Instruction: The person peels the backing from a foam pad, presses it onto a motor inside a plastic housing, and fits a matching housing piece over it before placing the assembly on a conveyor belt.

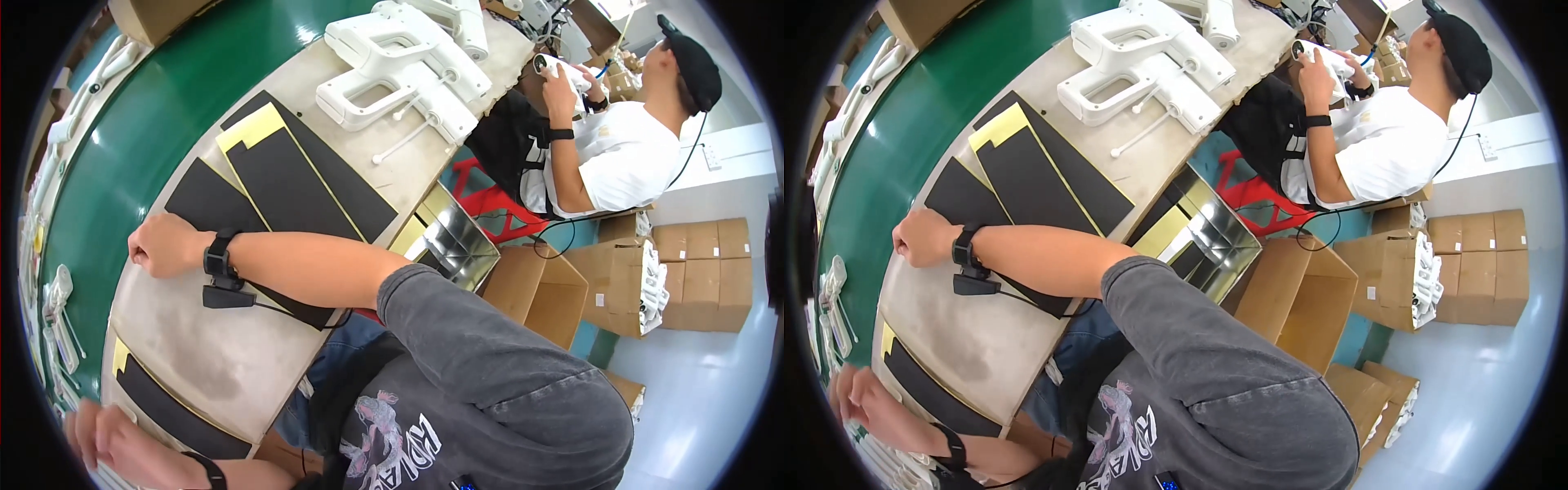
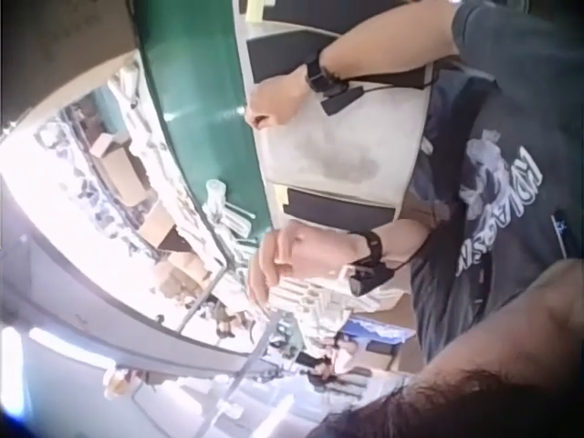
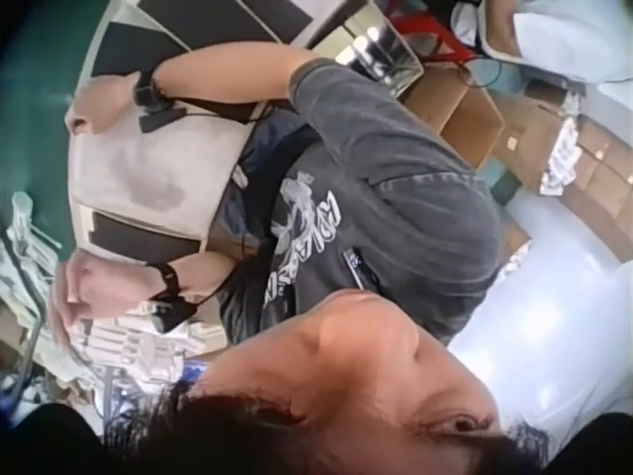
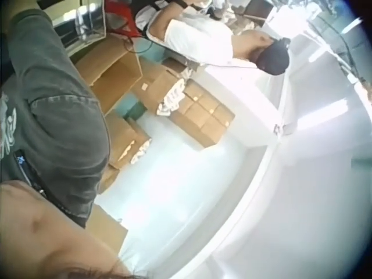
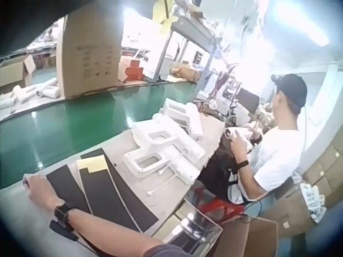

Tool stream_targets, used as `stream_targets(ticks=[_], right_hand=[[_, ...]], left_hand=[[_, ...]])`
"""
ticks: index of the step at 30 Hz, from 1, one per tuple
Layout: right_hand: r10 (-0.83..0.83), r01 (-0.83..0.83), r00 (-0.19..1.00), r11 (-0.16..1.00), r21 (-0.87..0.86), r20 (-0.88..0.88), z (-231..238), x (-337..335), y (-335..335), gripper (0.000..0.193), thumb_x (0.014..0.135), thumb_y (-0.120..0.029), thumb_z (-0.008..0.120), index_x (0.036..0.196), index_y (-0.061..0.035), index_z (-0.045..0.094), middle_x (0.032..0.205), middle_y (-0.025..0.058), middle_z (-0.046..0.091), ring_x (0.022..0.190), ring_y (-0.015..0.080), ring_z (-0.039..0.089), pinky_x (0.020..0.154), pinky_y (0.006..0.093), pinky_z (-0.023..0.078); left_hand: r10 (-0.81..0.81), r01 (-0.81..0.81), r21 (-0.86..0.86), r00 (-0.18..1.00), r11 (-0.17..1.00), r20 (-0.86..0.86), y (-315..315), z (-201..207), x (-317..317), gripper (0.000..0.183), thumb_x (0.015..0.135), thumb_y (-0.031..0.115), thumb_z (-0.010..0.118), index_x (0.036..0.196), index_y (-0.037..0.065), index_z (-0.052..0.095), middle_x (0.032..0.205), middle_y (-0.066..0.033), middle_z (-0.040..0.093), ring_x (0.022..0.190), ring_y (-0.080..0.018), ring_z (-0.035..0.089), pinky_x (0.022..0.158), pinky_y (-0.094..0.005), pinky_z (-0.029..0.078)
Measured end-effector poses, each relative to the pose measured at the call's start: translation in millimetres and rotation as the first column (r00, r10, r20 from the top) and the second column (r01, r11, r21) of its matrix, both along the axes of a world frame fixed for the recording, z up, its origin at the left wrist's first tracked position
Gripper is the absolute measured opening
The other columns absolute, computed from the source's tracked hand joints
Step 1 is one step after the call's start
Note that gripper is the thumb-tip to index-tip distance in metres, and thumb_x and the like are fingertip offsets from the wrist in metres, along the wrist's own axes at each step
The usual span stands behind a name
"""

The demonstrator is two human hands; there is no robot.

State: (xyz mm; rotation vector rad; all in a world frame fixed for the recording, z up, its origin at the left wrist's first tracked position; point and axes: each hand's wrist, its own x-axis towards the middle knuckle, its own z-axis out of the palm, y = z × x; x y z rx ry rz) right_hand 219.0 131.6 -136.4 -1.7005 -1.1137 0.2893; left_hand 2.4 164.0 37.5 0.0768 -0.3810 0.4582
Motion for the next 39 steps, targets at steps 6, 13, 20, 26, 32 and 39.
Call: stream_targets(ticks=[6, 13, 20, 26, 32, 39], right_hand=[[-0.007, 0.007, 1.000, 0.999, 0.034, -0.007, 7.1, -4.3, 6.0, 0.013, 0.081, -0.013, 0.063, 0.084, -0.0099, 0.075, 0.082, 0.0089, 0.074, 0.082, 0.0297, 0.070, 0.076, 0.0420, 0.055], [-0.020, 0.020, 1.000, 0.999, 0.036, 0.012, 8.0, -5.0, -0.5, 0.011, 0.084, -0.012, 0.064, 0.087, -0.0076, 0.075, 0.084, 0.0117, 0.073, 0.083, 0.0318, 0.070, 0.076, 0.0431, 0.054], [-0.006, 0.007, 1.000, 0.999, 0.050, -0.013, 17.1, -5.8, 0.6, 0.014, 0.080, -0.011, 0.063, 0.088, -0.0073, 0.074, 0.084, 0.0140, 0.073, 0.084, 0.0340, 0.070, 0.075, 0.0461, 0.054], [0.042, -0.042, 0.999, 0.999, -0.001, 0.025, 0.6, 19.9, -31.8, 0.022, 0.089, -0.011, 0.065, 0.106, -0.0025, 0.074, 0.094, 0.0159, 0.074, 0.084, 0.0229, 0.070, 0.075, 0.0361, 0.055], [0.208, -0.205, 0.826, 0.977, 0.064, -0.524, 46.0, -1.9, -33.7, 0.016, 0.100, -0.014, 0.065, 0.110, -0.0032, 0.071, 0.089, 0.0015, 0.069, 0.081, 0.0065, 0.063, 0.072, 0.0224, 0.051], [0.268, -0.288, 0.811, 0.957, 0.045, -0.520, 43.5, -17.0, -26.7, 0.018, 0.098, -0.013, 0.068, 0.111, -0.0017, 0.071, 0.092, 0.0018, 0.071, 0.080, 0.0068, 0.063, 0.072, 0.0229, 0.052]], left_hand=[[0.080, 0.044, 0.304, 0.921, 0.952, -0.381, 74.8, -16.4, 14.9, 0.010, 0.106, 0.008, 0.037, 0.105, 0.005, 0.046, 0.092, -0.0042, 0.040, 0.088, -0.0181, 0.040, 0.084, -0.0354, 0.031], [0.283, 0.069, 0.491, 0.744, 0.868, -0.606, 125.1, -141.0, 19.9, 0.024, 0.106, 0.008, 0.048, 0.128, 0.001, 0.051, 0.109, -0.0056, 0.051, 0.097, -0.0173, 0.050, 0.097, -0.0327, 0.045], [0.381, -0.010, 0.525, 0.700, 0.851, -0.604, 129.9, -160.2, 5.8, 0.028, 0.103, 0.004, 0.052, 0.130, -0.002, 0.050, 0.120, -0.0077, 0.054, 0.112, -0.0174, 0.053, 0.106, -0.0310, 0.045], [0.505, -0.003, 0.654, 0.637, 0.757, -0.582, 67.3, -162.2, 44.9, 0.011, 0.095, 0.006, 0.067, 0.103, 0.006, 0.060, 0.100, -0.0039, 0.063, 0.100, -0.0152, 0.062, 0.095, -0.0308, 0.048], [0.645, -0.032, 0.717, 0.465, 0.696, -0.606, 60.7, -132.5, 43.9, 0.022, 0.088, 0.000, 0.076, 0.090, 0.008, 0.055, 0.098, -0.0095, 0.072, 0.090, -0.0168, 0.070, 0.085, -0.0298, 0.056], [0.625, 0.042, 0.731, 0.489, 0.681, -0.609, 63.7, -130.1, 41.4, 0.022, 0.089, 0.003, 0.076, 0.095, 0.008, 0.055, 0.097, -0.0093, 0.073, 0.088, -0.0158, 0.069, 0.087, -0.0296, 0.054]])
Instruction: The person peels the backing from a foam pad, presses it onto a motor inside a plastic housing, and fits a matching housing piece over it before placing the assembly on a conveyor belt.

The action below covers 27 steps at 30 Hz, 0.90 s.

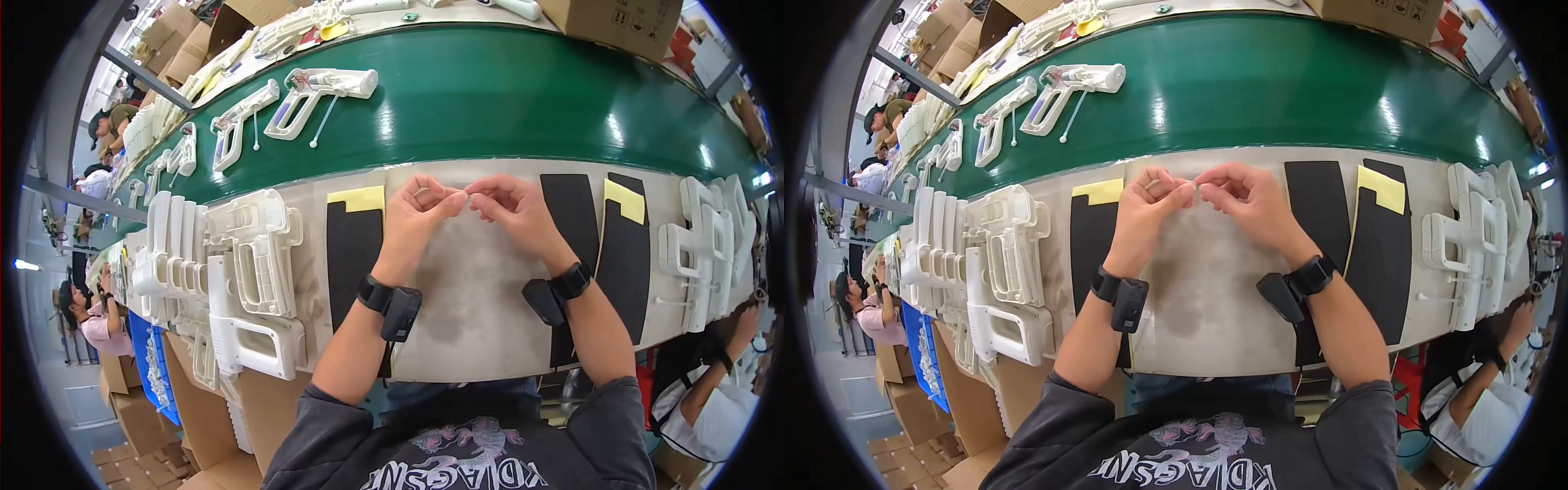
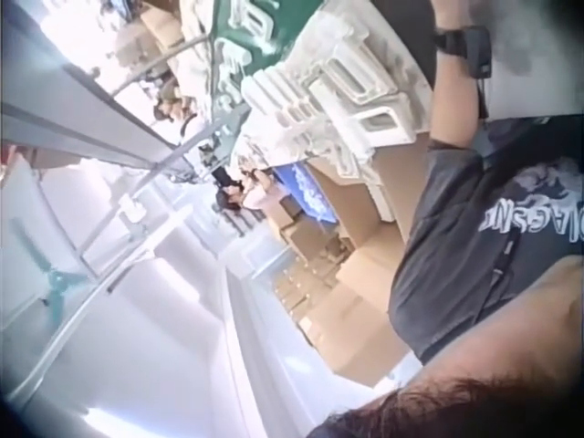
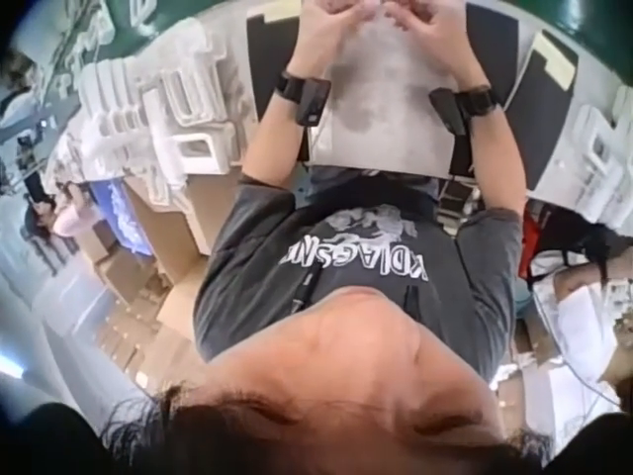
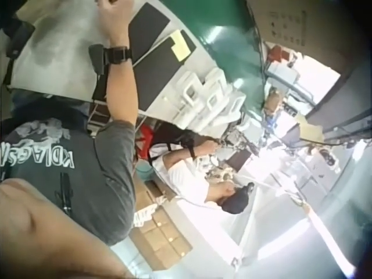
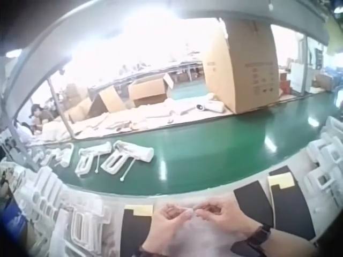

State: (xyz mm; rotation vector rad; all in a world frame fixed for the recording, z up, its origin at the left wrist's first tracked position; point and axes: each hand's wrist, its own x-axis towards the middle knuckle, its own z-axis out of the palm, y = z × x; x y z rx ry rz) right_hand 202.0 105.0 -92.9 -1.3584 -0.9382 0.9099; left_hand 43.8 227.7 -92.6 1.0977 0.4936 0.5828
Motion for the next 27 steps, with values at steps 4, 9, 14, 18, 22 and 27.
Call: stream_targets(ticks=[4, 9, 14, 18, 22, 27], right_hand=[[-0.018, 0.018, 0.999, 1.000, 0.018, -0.030, 3.3, 0.6, 0.1, 0.017, 0.096, -0.012, 0.069, 0.110, -0.0015, 0.072, 0.093, 0.0023, 0.072, 0.079, 0.0068, 0.063, 0.070, 0.0229, 0.052], [0.029, -0.023, 0.997, 0.996, 0.086, -0.071, 2.4, -0.6, 1.4, 0.012, 0.095, -0.010, 0.071, 0.103, -0.0016, 0.071, 0.088, 0.0015, 0.070, 0.076, 0.0067, 0.061, 0.068, 0.0222, 0.050], [0.009, -0.010, 0.992, 1.000, -0.006, -0.123, 3.6, 9.5, -5.6, 0.008, 0.093, -0.009, 0.072, 0.092, -0.0018, 0.070, 0.082, 0.0011, 0.066, 0.072, 0.0086, 0.059, 0.066, 0.0242, 0.047], [-0.083, 0.081, 0.996, 0.995, -0.052, -0.027, 5.4, 7.3, -3.1, 0.014, 0.098, -0.014, 0.066, 0.091, -0.0018, 0.067, 0.080, 0.0015, 0.065, 0.072, 0.0095, 0.060, 0.067, 0.0247, 0.048], [-0.073, 0.074, 0.993, 0.997, -0.002, 0.094, 11.5, 4.6, 6.7, 0.022, 0.105, -0.018, 0.057, 0.094, -0.0005, 0.065, 0.080, 0.0023, 0.064, 0.072, 0.0105, 0.060, 0.068, 0.0246, 0.049], [0.143, -0.133, 0.944, 0.990, -0.055, 0.298, 72.6, 5.5, 59.5, 0.026, 0.108, -0.021, 0.052, 0.101, 0.0010, 0.065, 0.082, 0.0030, 0.064, 0.075, 0.0099, 0.059, 0.070, 0.0246, 0.049]], left_hand=[[-0.002, 0.004, 0.038, 0.999, 0.999, -0.048, -2.7, 0.3, 3.6, 0.022, 0.089, 0.005, 0.078, 0.097, 0.007, 0.058, 0.096, -0.0091, 0.074, 0.088, -0.0137, 0.069, 0.083, -0.0276, 0.054], [0.022, -0.015, 0.130, 0.998, 0.991, -0.053, -3.7, -5.7, 3.5, 0.023, 0.087, 0.007, 0.080, 0.098, 0.004, 0.059, 0.094, -0.0075, 0.073, 0.086, -0.0118, 0.068, 0.078, -0.0251, 0.054], [0.055, -0.031, 0.276, 0.995, 0.961, -0.081, -10.7, -14.0, 9.6, 0.027, 0.086, 0.011, 0.082, 0.101, 0.002, 0.061, 0.089, -0.0045, 0.071, 0.080, -0.0090, 0.068, 0.072, -0.0234, 0.054], [0.092, -0.071, 0.261, 0.993, 0.963, -0.070, -9.8, -11.4, 7.9, 0.024, 0.091, 0.016, 0.077, 0.103, 0.000, 0.064, 0.086, -0.0061, 0.072, 0.076, -0.0089, 0.067, 0.070, -0.0247, 0.054], [0.156, -0.158, 0.174, 0.987, 0.972, 0.024, -1.7, -8.2, 1.5, 0.026, 0.101, 0.026, 0.064, 0.102, 0.000, 0.068, 0.080, -0.0055, 0.070, 0.071, -0.0086, 0.064, 0.067, -0.0249, 0.052], [0.179, -0.171, -0.086, 0.979, 0.982, 0.101, 9.9, -2.2, -0.7, 0.041, 0.108, 0.038, 0.050, 0.106, 0.001, 0.068, 0.078, -0.0041, 0.067, 0.070, -0.0085, 0.061, 0.068, -0.0232, 0.050]])
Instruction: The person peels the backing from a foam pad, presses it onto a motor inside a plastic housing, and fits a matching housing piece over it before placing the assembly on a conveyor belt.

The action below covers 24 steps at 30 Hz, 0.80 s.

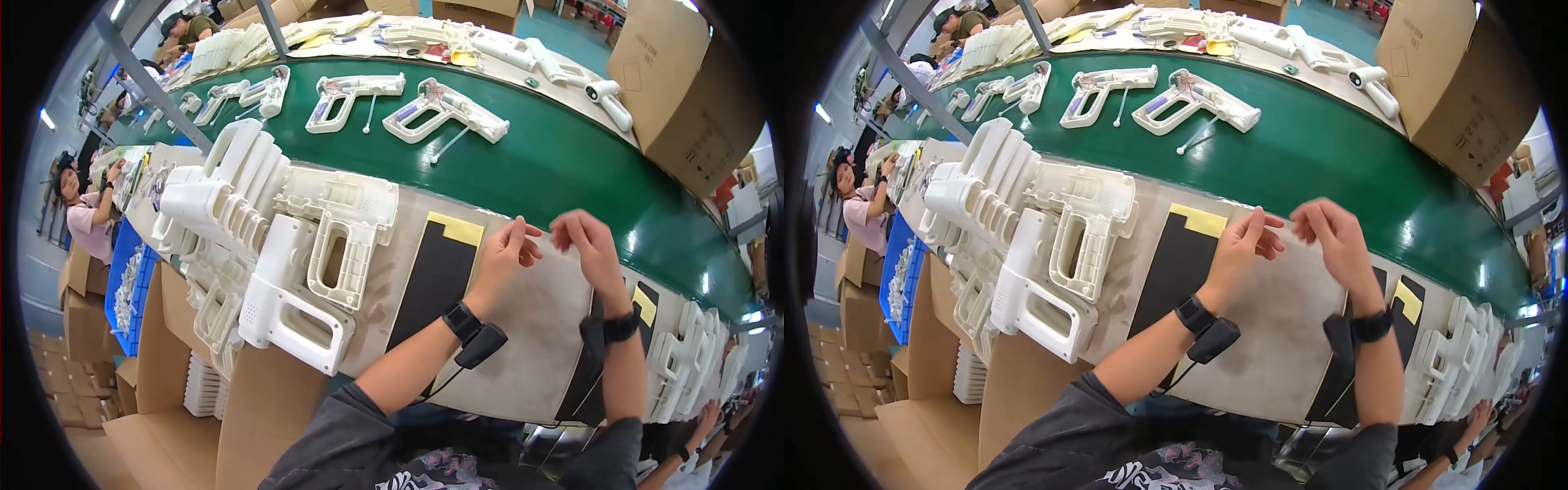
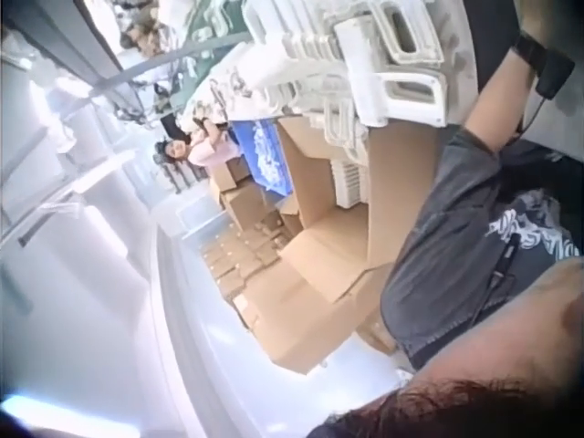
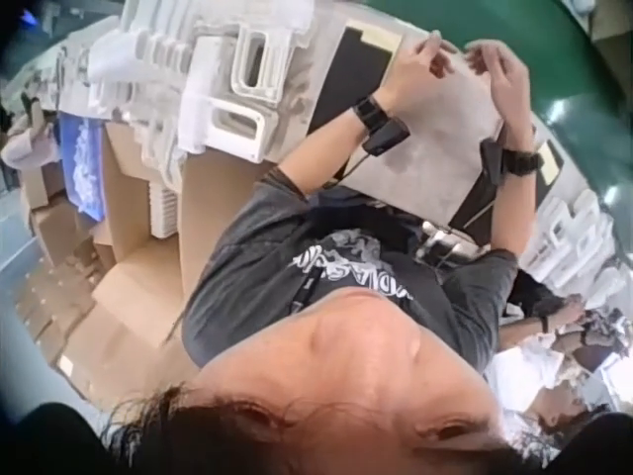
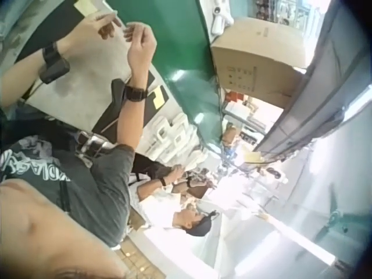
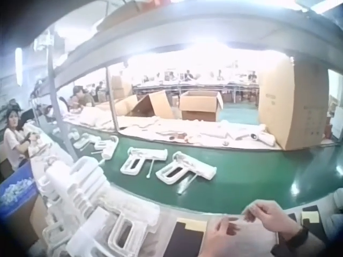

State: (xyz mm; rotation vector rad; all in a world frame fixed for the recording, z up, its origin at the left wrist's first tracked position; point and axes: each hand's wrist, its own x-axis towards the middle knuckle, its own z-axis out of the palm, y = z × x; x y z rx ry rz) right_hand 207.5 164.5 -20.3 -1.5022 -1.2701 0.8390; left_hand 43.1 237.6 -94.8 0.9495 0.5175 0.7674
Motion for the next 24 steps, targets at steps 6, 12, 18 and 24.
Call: stream_targets(ticks=[6, 12, 18, 24], right_hand=[[0.024, -0.019, 0.819, 1.000, -0.014, 0.573, 16.5, 19.6, 167.8, 0.033, 0.095, -0.025, 0.070, 0.116, -0.0003, 0.064, 0.094, 0.0066, 0.068, 0.084, 0.0155, 0.064, 0.078, 0.0291, 0.053], [0.242, 0.168, 0.483, 0.918, -0.360, 0.842, -5.7, 10.0, 299.9, 0.088, 0.085, -0.042, 0.077, 0.151, -0.0016, 0.035, 0.151, 0.0260, 0.043, 0.138, 0.0433, 0.043, 0.112, 0.0486, 0.041], [0.313, 0.115, 0.530, 0.894, -0.432, 0.788, -28.9, 13.6, 340.9, 0.095, 0.074, -0.034, 0.083, 0.148, 0.0013, 0.034, 0.134, 0.0271, 0.058, 0.125, 0.0421, 0.057, 0.105, 0.0456, 0.049], [0.277, 0.109, 0.553, 0.911, -0.398, 0.786, -8.4, 17.9, 318.7, 0.100, 0.074, -0.024, 0.083, 0.152, 0.0008, 0.025, 0.130, 0.0319, 0.060, 0.122, 0.0429, 0.059, 0.104, 0.0438, 0.049]], left_hand=[[0.069, -0.071, -0.096, 0.997, 0.993, -0.019, 3.1, -9.2, 3.4, 0.043, 0.109, 0.039, 0.046, 0.106, 0.002, 0.067, 0.080, -0.0033, 0.065, 0.070, -0.0084, 0.058, 0.068, -0.0239, 0.048], [0.027, -0.026, 0.017, 0.999, 1.000, -0.043, 6.9, -7.0, 3.9, 0.040, 0.110, 0.037, 0.048, 0.108, 0.001, 0.065, 0.081, -0.0005, 0.062, 0.073, -0.0058, 0.055, 0.068, -0.0219, 0.046], [0.285, -0.285, -0.016, 0.958, 0.958, 0.009, 14.8, -2.6, 4.3, 0.034, 0.110, 0.030, 0.047, 0.109, 0.001, 0.065, 0.085, 0.0001, 0.063, 0.075, -0.0051, 0.053, 0.071, -0.0210, 0.044], [0.222, -0.218, 0.050, 0.971, 0.975, -0.085, 16.2, 7.2, -6.2, 0.040, 0.110, 0.033, 0.047, 0.111, -0.001, 0.069, 0.087, -0.0030, 0.068, 0.078, -0.0070, 0.054, 0.072, -0.0236, 0.045]])
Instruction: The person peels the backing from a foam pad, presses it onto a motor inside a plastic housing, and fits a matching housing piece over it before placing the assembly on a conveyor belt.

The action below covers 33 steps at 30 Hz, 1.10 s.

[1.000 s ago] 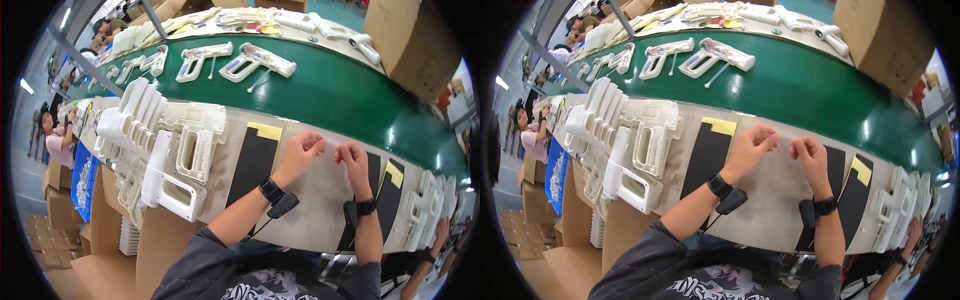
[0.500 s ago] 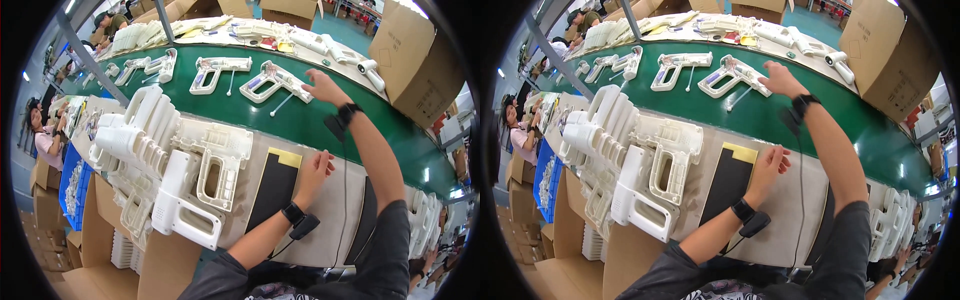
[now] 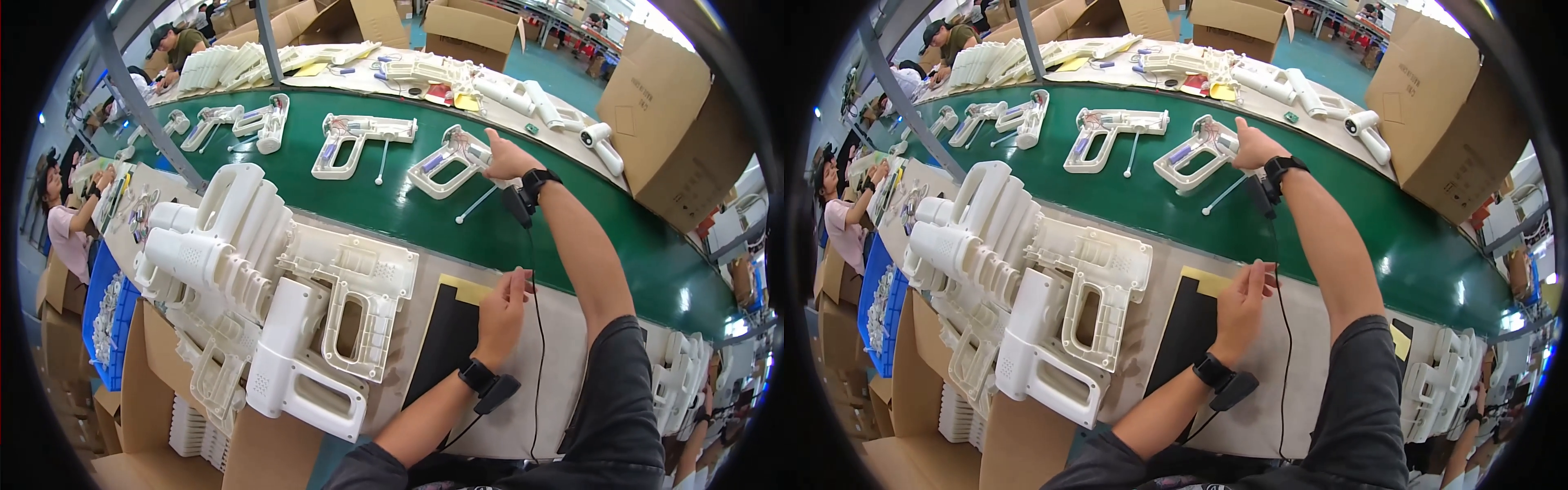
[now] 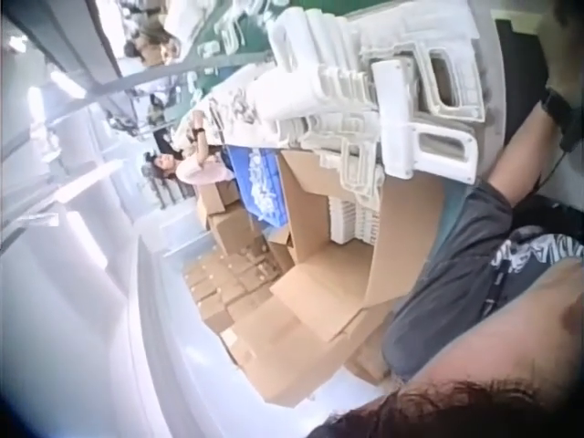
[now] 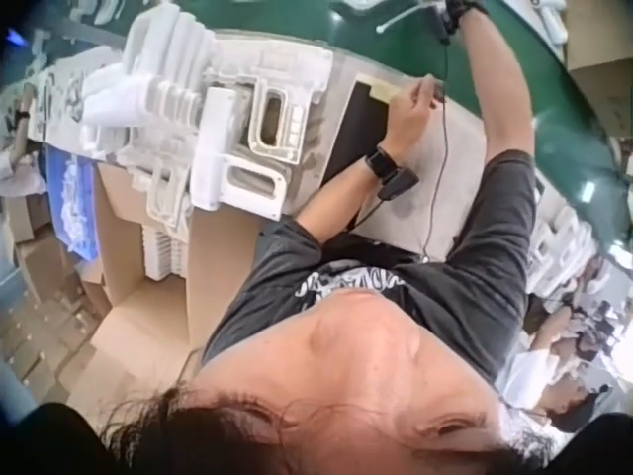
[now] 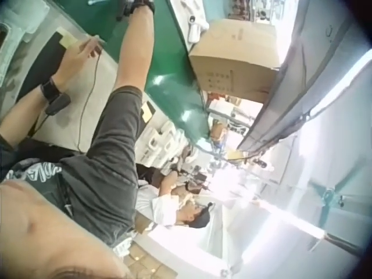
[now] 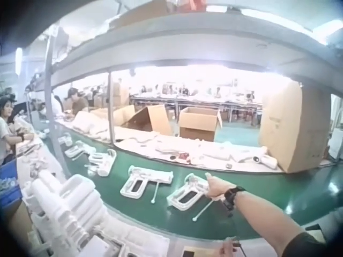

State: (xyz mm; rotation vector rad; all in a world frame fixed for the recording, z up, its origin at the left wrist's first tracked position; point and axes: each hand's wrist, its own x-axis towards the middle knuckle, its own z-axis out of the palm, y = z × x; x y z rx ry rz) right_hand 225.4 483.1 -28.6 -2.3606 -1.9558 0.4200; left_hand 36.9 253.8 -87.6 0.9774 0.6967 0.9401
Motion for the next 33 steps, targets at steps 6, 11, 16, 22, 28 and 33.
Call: stream_targets(ticks=[6, 11, 16, 22, 28, 33], right_hand=[[-0.006, 0.004, 1.000, 0.999, 0.052, 0.030, 80.2, 41.1, -88.5, 0.098, 0.077, -0.025, 0.078, 0.154, 0.0017, 0.022, 0.130, 0.0343, 0.059, 0.121, 0.0432, 0.059, 0.105, 0.0434, 0.047], [0.081, -0.084, 0.995, 0.994, 0.065, 0.057, 115.3, 62.3, -199.0, 0.100, 0.077, -0.025, 0.081, 0.156, -0.0061, 0.022, 0.125, 0.0263, 0.061, 0.114, 0.0403, 0.061, 0.101, 0.0422, 0.048], [0.145, -0.152, 0.982, 0.987, -0.057, -0.120, 116.9, 17.8, -303.4, 0.101, 0.077, -0.021, 0.082, 0.157, -0.0126, 0.021, 0.124, 0.0208, 0.061, 0.110, 0.0378, 0.063, 0.097, 0.0408, 0.049], [0.217, -0.236, 0.955, 0.968, -0.078, -0.204, 57.0, -34.7, -376.8, 0.094, 0.080, -0.011, 0.079, 0.156, -0.0066, 0.024, 0.133, 0.0247, 0.058, 0.121, 0.0403, 0.058, 0.104, 0.0436, 0.047], [0.272, -0.275, 0.949, 0.962, 0.004, -0.162, -0.1, -52.8, -395.4, 0.094, 0.079, -0.009, 0.079, 0.156, -0.0030, 0.024, 0.138, 0.0252, 0.054, 0.127, 0.0406, 0.053, 0.109, 0.0454, 0.043], [0.257, -0.218, 0.932, 0.961, 0.172, -0.257, -3.5, -52.1, -409.4, 0.083, 0.083, -0.014, 0.079, 0.152, -0.0022, 0.034, 0.141, 0.0238, 0.052, 0.134, 0.0399, 0.047, 0.113, 0.0433, 0.040]], left_hand=[[0.141, -0.141, 0.215, 0.990, 0.966, 0.013, 3.9, 23.2, -21.2, 0.042, 0.110, 0.033, 0.046, 0.101, 0.000, 0.070, 0.075, -0.0024, 0.065, 0.068, -0.0066, 0.054, 0.063, -0.0222, 0.043], [0.424, -0.445, 0.108, 0.889, 0.889, 0.175, 28.6, 16.0, -33.0, 0.040, 0.110, 0.031, 0.046, 0.089, 0.003, 0.066, 0.060, 0.0025, 0.050, 0.054, -0.0058, 0.043, 0.051, -0.0237, 0.034], [0.405, -0.409, 0.014, 0.906, 0.912, 0.122, 48.1, 6.5, -38.8, 0.043, 0.110, 0.033, 0.044, 0.087, 0.003, 0.066, 0.063, 0.0026, 0.052, 0.055, -0.0052, 0.042, 0.050, -0.0222, 0.031], [0.328, -0.338, 0.053, 0.934, 0.940, 0.139, 50.6, 3.1, -34.2, 0.041, 0.109, 0.032, 0.047, 0.088, 0.003, 0.068, 0.067, 0.0016, 0.055, 0.055, -0.0047, 0.045, 0.049, -0.0211, 0.035], [0.216, -0.221, 0.089, 0.974, 0.971, 0.066, 46.3, -8.5, -27.9, 0.041, 0.108, 0.037, 0.049, 0.095, 0.002, 0.068, 0.072, -0.0007, 0.058, 0.060, -0.0080, 0.050, 0.052, -0.0236, 0.038], [0.163, -0.166, 0.112, 0.986, 0.980, 0.035, 53.3, -16.1, -37.1, 0.041, 0.108, 0.039, 0.050, 0.097, 0.004, 0.068, 0.075, -0.0006, 0.059, 0.063, -0.0079, 0.052, 0.053, -0.0237, 0.040]])
